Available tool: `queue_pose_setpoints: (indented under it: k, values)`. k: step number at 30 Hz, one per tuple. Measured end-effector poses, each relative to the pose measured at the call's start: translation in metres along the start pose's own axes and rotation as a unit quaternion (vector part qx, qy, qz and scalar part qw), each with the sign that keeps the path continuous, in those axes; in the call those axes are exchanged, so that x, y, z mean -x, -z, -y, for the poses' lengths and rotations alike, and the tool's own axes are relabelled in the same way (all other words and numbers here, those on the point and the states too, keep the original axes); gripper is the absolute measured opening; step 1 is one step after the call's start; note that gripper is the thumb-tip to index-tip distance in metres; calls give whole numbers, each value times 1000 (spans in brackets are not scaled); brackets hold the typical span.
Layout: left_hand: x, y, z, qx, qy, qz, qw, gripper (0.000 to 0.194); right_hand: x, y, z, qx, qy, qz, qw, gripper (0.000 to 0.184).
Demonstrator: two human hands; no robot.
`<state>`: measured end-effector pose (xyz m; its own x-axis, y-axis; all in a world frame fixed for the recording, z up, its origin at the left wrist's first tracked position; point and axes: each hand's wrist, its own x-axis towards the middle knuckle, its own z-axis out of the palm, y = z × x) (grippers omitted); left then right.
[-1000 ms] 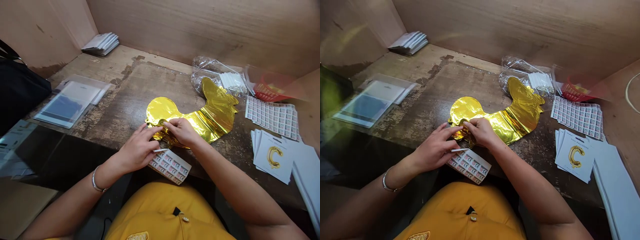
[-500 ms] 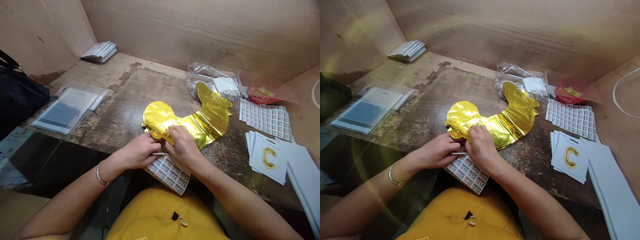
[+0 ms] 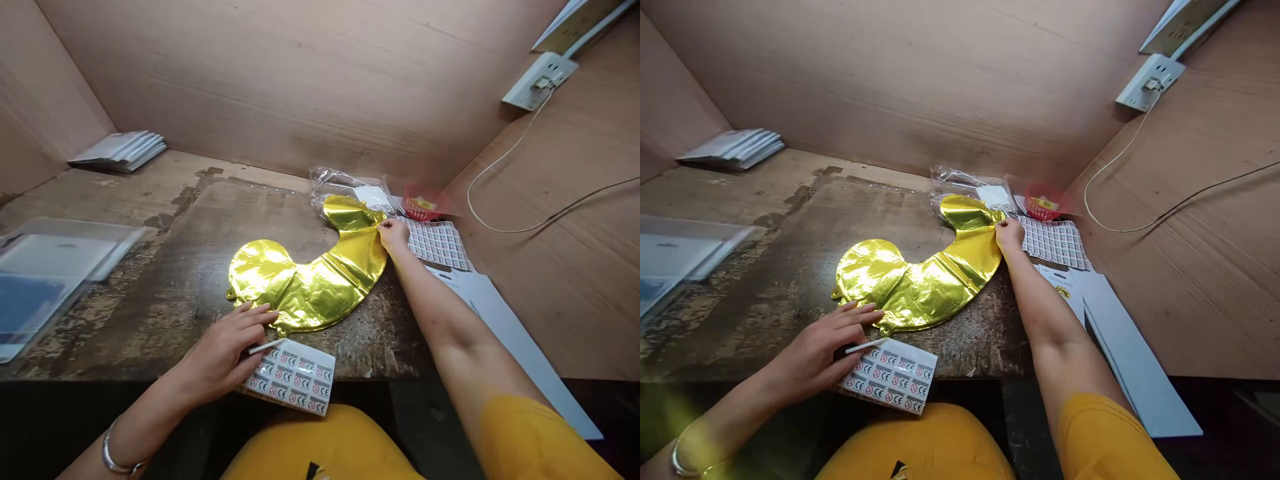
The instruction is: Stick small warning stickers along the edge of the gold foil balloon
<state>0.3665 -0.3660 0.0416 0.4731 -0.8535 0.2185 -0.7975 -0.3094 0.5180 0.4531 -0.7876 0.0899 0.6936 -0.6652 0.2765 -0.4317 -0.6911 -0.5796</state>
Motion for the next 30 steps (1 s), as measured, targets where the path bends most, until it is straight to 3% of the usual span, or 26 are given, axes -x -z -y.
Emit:
queue_pose_setpoints:
  k: [3, 5, 8, 10, 11, 14, 16, 18, 23, 27, 30]
  values:
    - [-2, 1, 1, -3, -2, 3, 1000, 11, 6, 4, 3, 12, 20, -28, 999, 10]
    - [-3, 3, 0, 9, -1, -1, 1000, 10, 25, 12, 16, 10, 53, -38, 998, 14]
    - [1, 6, -11, 72, 13, -32, 997, 11, 87, 33, 39, -29, 140, -9, 990, 21]
    - [7, 8, -23, 169, 84, -96, 977, 10, 142, 55, 48, -114, 223, 84, 964, 23]
    - [10, 9, -30, 234, 150, -138, 951, 9, 170, 66, 50, -151, 219, 132, 955, 25]
    - [18, 9, -48, 411, 316, -220, 826, 19, 233, 88, 46, -288, 134, 216, 923, 33]
    - [23, 5, -55, 485, 349, -229, 768, 24, 254, 90, 40, -336, 92, 251, 903, 35]
    - [26, -1, -59, 518, 358, -231, 742, 25, 260, 86, 38, -331, 82, 293, 893, 30]
    - [32, -10, -67, 516, 367, -241, 735, 26, 257, 78, 43, -304, 66, 317, 896, 20]
    - [31, -7, -72, 474, 357, -221, 774, 28, 254, 79, 46, -245, 116, 302, 914, 18]
    - [31, -6, -75, 378, 358, -306, 797, 27, 253, 82, 45, -238, 96, 315, 914, 21]
